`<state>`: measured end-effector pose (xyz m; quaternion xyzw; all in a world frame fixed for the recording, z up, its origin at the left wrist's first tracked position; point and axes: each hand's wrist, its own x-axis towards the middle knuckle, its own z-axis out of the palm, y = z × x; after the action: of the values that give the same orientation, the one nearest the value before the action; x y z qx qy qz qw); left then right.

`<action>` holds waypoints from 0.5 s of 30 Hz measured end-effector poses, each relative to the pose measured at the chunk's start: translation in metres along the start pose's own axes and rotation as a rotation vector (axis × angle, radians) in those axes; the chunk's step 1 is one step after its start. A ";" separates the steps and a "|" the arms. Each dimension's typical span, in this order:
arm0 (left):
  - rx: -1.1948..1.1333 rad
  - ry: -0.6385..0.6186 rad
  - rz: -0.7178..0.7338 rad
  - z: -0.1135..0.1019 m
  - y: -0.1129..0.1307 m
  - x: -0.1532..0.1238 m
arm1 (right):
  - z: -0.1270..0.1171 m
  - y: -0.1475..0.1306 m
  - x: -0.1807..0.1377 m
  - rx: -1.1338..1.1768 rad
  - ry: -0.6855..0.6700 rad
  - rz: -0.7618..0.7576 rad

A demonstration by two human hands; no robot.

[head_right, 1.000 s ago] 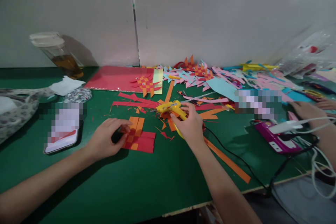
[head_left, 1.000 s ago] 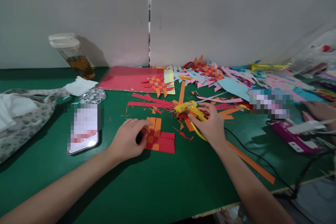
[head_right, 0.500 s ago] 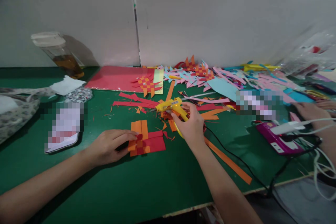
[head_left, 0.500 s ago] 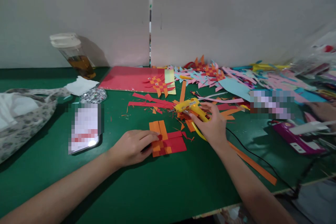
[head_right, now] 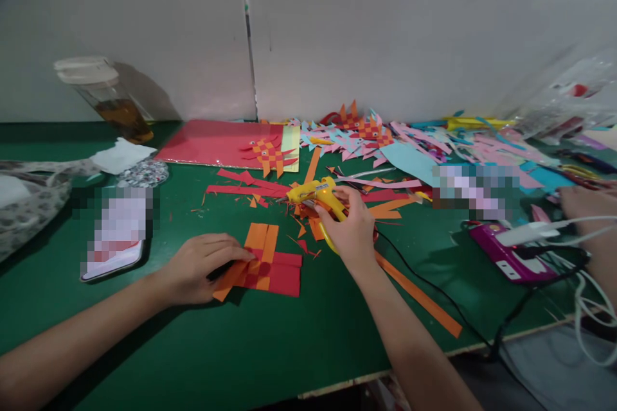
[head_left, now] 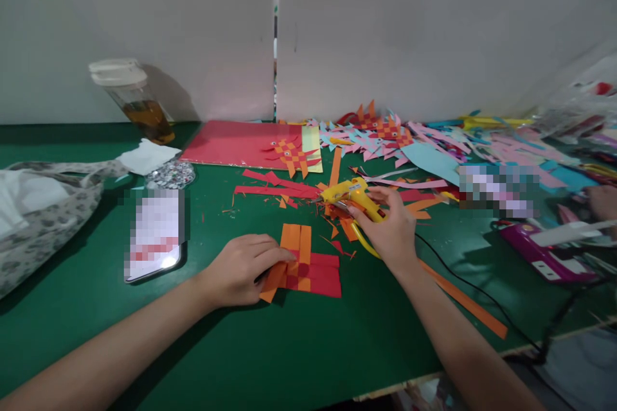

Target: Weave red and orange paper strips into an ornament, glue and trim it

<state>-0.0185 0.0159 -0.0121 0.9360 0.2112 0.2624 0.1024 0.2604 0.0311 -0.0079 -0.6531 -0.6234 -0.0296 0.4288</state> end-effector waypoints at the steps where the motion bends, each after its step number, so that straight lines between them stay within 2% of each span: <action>1: -0.009 -0.008 -0.006 0.001 -0.001 -0.001 | 0.000 0.000 0.000 0.005 0.001 -0.003; 4: -0.010 -0.015 -0.011 0.002 -0.005 -0.004 | 0.001 0.001 0.000 0.020 0.011 -0.014; 9: 0.091 0.023 0.061 0.003 -0.005 -0.005 | 0.001 0.001 -0.002 0.023 0.010 -0.040; 15: 0.217 0.044 0.087 0.001 -0.003 -0.004 | -0.001 -0.013 -0.010 0.003 -0.070 -0.243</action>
<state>-0.0218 0.0163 -0.0157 0.9438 0.1999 0.2627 -0.0159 0.2477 0.0206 -0.0055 -0.5728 -0.7126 -0.0578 0.4009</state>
